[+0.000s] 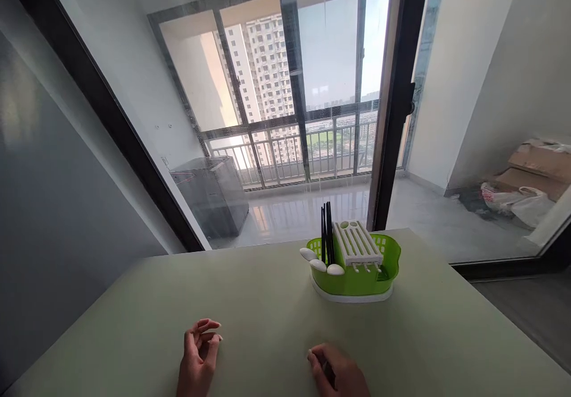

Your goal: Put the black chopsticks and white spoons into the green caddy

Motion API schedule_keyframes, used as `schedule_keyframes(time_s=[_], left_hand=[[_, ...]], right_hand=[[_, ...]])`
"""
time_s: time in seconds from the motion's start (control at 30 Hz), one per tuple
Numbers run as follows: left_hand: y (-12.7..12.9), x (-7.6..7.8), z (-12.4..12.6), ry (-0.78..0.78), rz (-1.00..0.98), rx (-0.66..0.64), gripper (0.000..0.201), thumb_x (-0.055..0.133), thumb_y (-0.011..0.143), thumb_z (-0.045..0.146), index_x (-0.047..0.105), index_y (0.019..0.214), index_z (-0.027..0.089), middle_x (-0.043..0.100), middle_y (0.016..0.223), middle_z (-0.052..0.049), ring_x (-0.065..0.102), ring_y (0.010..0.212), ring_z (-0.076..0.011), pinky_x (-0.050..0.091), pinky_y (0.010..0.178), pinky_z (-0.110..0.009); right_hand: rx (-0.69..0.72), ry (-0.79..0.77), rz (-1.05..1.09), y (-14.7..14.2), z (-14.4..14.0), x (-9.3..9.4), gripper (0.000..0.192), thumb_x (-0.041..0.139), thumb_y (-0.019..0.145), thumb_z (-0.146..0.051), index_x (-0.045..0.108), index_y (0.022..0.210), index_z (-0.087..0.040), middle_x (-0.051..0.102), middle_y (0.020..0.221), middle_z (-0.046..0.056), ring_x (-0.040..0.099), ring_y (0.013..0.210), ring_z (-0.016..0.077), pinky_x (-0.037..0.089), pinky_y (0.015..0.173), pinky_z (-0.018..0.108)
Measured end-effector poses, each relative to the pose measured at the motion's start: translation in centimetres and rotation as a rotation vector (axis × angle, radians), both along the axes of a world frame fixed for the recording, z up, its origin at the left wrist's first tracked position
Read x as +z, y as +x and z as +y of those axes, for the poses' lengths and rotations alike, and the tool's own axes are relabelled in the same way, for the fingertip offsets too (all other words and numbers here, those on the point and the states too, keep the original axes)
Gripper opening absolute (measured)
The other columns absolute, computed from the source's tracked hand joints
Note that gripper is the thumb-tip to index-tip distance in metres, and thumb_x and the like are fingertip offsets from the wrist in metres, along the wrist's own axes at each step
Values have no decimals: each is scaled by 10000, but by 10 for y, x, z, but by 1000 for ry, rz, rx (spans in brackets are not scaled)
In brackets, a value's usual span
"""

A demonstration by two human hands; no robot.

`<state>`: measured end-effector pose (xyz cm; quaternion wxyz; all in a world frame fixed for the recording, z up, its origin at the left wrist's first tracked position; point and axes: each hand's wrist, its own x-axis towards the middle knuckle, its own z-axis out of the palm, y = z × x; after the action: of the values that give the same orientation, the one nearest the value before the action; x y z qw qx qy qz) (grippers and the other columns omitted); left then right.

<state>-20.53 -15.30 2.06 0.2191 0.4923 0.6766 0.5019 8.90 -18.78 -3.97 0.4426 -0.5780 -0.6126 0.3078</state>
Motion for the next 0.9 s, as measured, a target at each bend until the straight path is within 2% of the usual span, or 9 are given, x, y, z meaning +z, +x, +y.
schedule_keyframes(time_s=[0.53, 0.63, 0.7, 0.77, 0.83, 0.9], left_hand=[[2, -2, -5, -15, 63, -66, 358, 543, 866, 474, 509, 1112, 217, 681, 1080, -97, 689, 908, -254, 558, 813, -405], [2, -4, -6, -6, 67, -79, 334, 544, 865, 454, 518, 1097, 216, 684, 1072, -95, 692, 879, -248, 558, 797, -396], [2, -6, -6, -7, 73, -88, 323, 543, 866, 447, 527, 1090, 215, 685, 1070, -97, 693, 861, -246, 560, 788, -393], [1, -7, -7, -1, 75, -101, 317, 548, 867, 445, 537, 1084, 213, 687, 1064, -98, 697, 867, -246, 561, 799, -393], [1, -8, -8, 12, 77, -119, 308, 552, 869, 442, 546, 1077, 214, 689, 1058, -96, 700, 885, -246, 562, 813, -390], [1, -8, -9, 24, 83, -133, 294, 542, 877, 433, 550, 1073, 214, 688, 1054, -94, 700, 897, -243, 560, 828, -390]], right_hand=[[16, -18, -37, 0, -6, 15, 568, 396, 956, -677, 692, 767, -230, 637, 619, -6, 580, 562, 170, 418, 535, 241], [61, 2, -61, 2, -5, 21, 529, 412, 971, -638, 689, 785, -228, 641, 627, -8, 585, 558, 161, 431, 523, 230], [145, 51, -90, 6, -2, 37, 451, 451, 984, -576, 696, 834, -229, 654, 661, -10, 594, 563, 148, 450, 527, 220], [199, 174, -136, 15, 7, 66, 349, 495, 993, -496, 692, 882, -231, 673, 730, -5, 601, 583, 133, 479, 571, 218], [86, 361, -169, 28, 20, 104, 276, 512, 996, -441, 672, 911, -234, 695, 822, 13, 607, 626, 134, 497, 632, 238], [-105, 518, -171, 45, 38, 142, 268, 513, 991, -437, 652, 891, -231, 708, 885, 35, 621, 650, 143, 502, 639, 255]])
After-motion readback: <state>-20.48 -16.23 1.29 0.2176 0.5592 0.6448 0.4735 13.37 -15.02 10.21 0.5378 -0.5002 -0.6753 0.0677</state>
